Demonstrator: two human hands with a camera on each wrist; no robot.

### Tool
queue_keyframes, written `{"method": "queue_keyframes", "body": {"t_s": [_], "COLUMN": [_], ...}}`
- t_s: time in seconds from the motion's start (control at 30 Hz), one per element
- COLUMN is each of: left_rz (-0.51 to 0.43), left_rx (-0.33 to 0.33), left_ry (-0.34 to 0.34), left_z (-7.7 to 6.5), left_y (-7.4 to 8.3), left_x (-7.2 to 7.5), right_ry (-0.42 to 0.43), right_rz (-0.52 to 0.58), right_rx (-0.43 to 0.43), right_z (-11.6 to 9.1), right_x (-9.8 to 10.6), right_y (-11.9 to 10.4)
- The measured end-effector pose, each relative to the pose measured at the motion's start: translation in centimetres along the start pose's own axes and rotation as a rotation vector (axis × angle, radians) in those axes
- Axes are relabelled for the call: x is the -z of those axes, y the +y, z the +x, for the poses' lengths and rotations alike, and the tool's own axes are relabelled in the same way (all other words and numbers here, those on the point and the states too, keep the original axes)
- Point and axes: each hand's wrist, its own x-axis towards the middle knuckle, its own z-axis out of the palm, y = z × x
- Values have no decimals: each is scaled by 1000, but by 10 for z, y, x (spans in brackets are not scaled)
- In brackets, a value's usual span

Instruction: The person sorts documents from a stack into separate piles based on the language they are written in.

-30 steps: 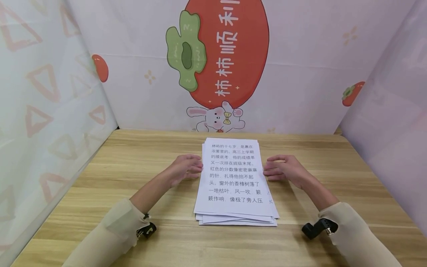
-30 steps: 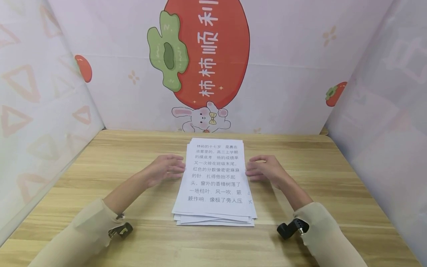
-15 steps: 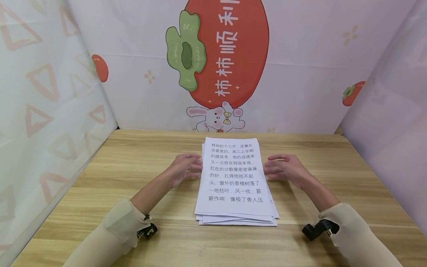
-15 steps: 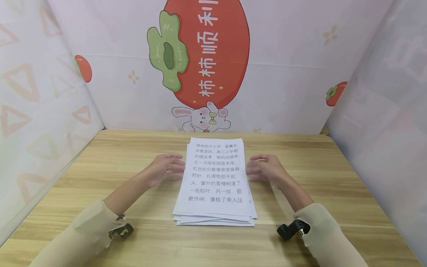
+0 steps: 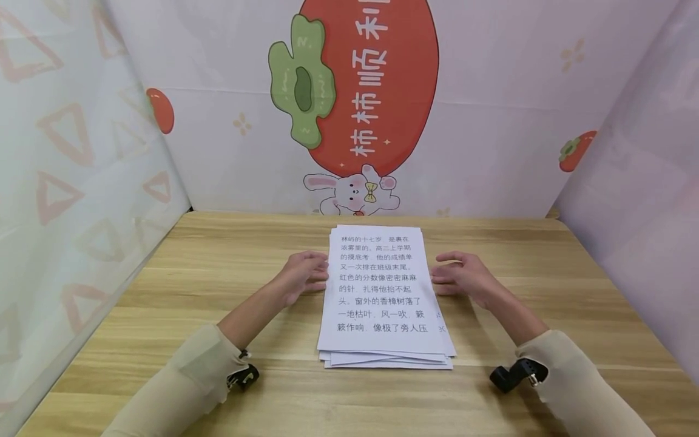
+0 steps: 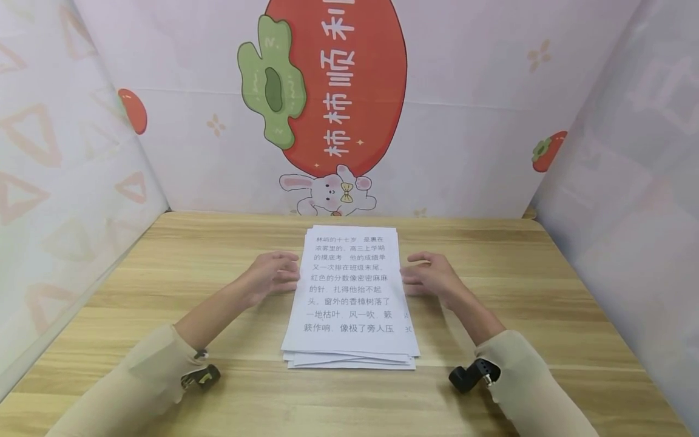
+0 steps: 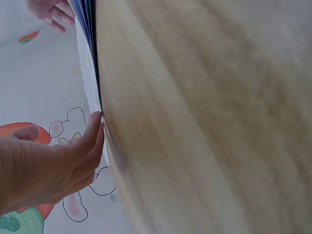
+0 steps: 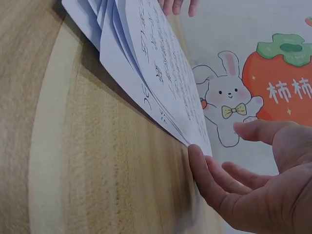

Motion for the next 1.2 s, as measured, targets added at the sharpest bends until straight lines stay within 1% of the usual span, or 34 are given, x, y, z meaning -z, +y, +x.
{"method": "queue_keyframes", "body": {"t_s": [0.1, 0.27, 0.37, 0.5, 0.77, 1.0, 1.2], "left_rz": [5, 13, 5, -11, -25, -1, 35], "left_rx": [2, 5, 9, 12, 6, -17, -12], "left_ry": [4, 18, 7, 0, 0, -22, -6], "left_z": [0, -1, -2, -3, -4, -7, -9], "left_y": [2, 4, 5, 5, 3, 3, 3], "left_x": [1, 2, 3, 4, 4, 5, 4], "right_ry": [10, 3, -2, 3, 11, 15, 13], "right_rz": [-7, 1, 12, 37, 37, 41, 51], "right_rx": [-10, 7, 24, 25, 19, 6, 6], "right_z": [-1, -3, -5, -8, -10, -14, -16], "right_x": [-1, -2, -2, -3, -7, -11, -14], "right_y": [-2, -5, -6, -7, -6, -6, -5]}}
